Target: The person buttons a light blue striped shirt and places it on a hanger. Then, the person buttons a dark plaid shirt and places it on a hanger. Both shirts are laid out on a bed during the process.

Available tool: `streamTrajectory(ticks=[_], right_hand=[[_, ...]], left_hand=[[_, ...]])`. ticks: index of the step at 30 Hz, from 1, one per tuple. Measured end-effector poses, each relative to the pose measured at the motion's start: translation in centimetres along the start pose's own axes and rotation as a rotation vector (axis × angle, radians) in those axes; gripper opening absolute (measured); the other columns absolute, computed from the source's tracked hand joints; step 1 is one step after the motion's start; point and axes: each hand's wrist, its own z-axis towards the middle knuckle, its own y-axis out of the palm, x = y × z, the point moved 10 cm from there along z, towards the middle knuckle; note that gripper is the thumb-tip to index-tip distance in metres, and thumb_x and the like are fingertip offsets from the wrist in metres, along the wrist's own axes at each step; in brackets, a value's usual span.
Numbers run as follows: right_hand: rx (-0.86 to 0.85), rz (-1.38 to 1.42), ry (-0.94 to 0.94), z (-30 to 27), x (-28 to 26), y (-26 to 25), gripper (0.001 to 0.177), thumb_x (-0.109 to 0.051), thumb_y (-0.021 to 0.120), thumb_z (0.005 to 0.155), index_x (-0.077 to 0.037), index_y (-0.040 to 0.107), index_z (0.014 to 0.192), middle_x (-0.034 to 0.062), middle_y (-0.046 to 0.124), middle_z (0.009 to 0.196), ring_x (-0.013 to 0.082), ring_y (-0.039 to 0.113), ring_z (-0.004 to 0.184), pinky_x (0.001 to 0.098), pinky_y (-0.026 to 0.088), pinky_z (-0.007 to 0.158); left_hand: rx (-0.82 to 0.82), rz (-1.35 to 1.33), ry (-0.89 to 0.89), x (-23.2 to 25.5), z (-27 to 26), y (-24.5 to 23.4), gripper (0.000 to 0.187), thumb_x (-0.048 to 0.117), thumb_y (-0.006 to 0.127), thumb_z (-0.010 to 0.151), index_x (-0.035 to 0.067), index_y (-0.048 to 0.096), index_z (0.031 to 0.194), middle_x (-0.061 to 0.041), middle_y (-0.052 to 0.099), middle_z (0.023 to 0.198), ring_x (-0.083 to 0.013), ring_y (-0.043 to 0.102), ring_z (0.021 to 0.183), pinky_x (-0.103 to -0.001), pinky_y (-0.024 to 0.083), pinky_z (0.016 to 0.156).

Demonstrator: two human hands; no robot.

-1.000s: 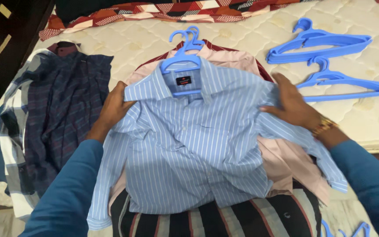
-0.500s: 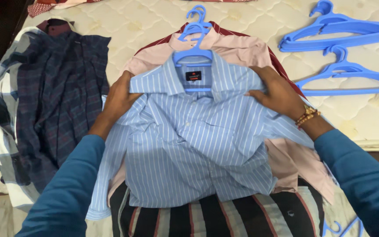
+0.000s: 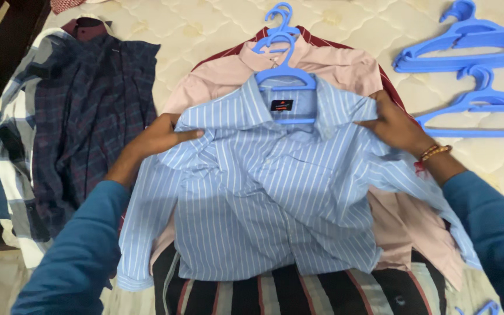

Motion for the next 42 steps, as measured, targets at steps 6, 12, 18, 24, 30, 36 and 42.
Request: streamTrajectory(ticks=[6, 12, 18, 24, 30, 36, 42], right_hand=[[-0.025, -0.243, 0.005, 6.6, 3.8, -4.4, 0.068, -0.032, 0.081, 0.087, 0.006, 0.047, 0.132, 0.0251, 0.059, 0.105, 0.0339, 0.062, 0.096, 0.0438, 0.051, 0.082], [0.053, -0.334, 0.189, 14.5, 4.1, -7.4, 0.081, -0.045, 0.085, 0.087, 0.012, 0.046, 0.128, 0.0359, 0.065, 0.106, 0.0464, 0.067, 0.102, 0.0492, 0.054, 0.084], [0.265, -0.315, 0.340, 16.8, 3.2, -4.5, 0.085, -0.047, 0.095, 0.078, 0.011, 0.051, 0.123, 0.0358, 0.067, 0.113, 0.0482, 0.066, 0.108, 0.0480, 0.053, 0.092], [0.289, 0.284, 0.385, 18.4, 7.5, 0.4, 0.069, -0.023, 0.089, 0.077, 0.005, 0.049, 0.125, 0.0213, 0.069, 0.115, 0.0311, 0.068, 0.107, 0.0374, 0.056, 0.092], [0.069, 0.835, 0.430, 18.7, 8.9, 2.0, 0.052, -0.011, 0.078, 0.084, -0.005, 0.054, 0.130, 0.0134, 0.070, 0.109, 0.0200, 0.069, 0.095, 0.0324, 0.058, 0.081], [0.228, 0.073, 0.112, 18.0, 5.6, 0.4, 0.053, -0.021, 0.087, 0.087, -0.004, 0.060, 0.130, 0.0214, 0.069, 0.112, 0.0291, 0.068, 0.095, 0.0405, 0.056, 0.080], [0.235, -0.393, -0.086, 15.9, 0.1, 1.6, 0.073, -0.040, 0.090, 0.074, -0.003, 0.063, 0.130, 0.0231, 0.063, 0.106, 0.0410, 0.066, 0.090, 0.0483, 0.054, 0.078]], left_hand=[[-0.047, 0.058, -0.008, 2.1, 1.2, -5.4, 0.037, 0.038, 0.075, 0.092, 0.001, 0.075, 0.095, 0.002, 0.063, 0.074, -0.0066, 0.053, 0.068, -0.029, 0.044, 0.059], [0.317, 0.044, 0.085, 1.4, 7.1, -12.4, 0.045, 0.035, 0.080, 0.100, -0.004, 0.063, 0.086, 0.003, 0.048, 0.072, -0.0071, 0.039, 0.066, -0.032, 0.032, 0.055], [0.484, -0.239, 0.082, -3.1, 12.6, -12.2, 0.044, 0.022, 0.084, 0.083, -0.001, 0.065, 0.114, -0.004, 0.071, 0.100, -0.0105, 0.064, 0.083, -0.027, 0.052, 0.073], [0.549, -0.403, -0.061, -7.5, 15.2, -10.9, 0.049, 0.026, 0.081, 0.088, -0.002, 0.060, 0.123, -0.012, 0.071, 0.113, -0.0193, 0.067, 0.099, -0.033, 0.054, 0.087], [0.609, -0.039, 0.178, -6.8, 16.4, -10.5, 0.054, 0.029, 0.082, 0.090, -0.003, 0.057, 0.127, -0.017, 0.069, 0.120, -0.0254, 0.066, 0.113, -0.040, 0.053, 0.097], [0.563, 0.628, 0.088, -0.4, 15.4, -6.2, 0.080, 0.040, 0.087, 0.076, 0.005, 0.050, 0.137, -0.020, 0.055, 0.135, -0.0380, 0.045, 0.126, -0.062, 0.032, 0.097], [0.412, 0.975, 0.178, 1.4, 17.6, -1.3, 0.070, 0.035, 0.079, 0.076, 0.002, 0.055, 0.133, -0.015, 0.061, 0.124, -0.0337, 0.050, 0.124, -0.061, 0.027, 0.109]])
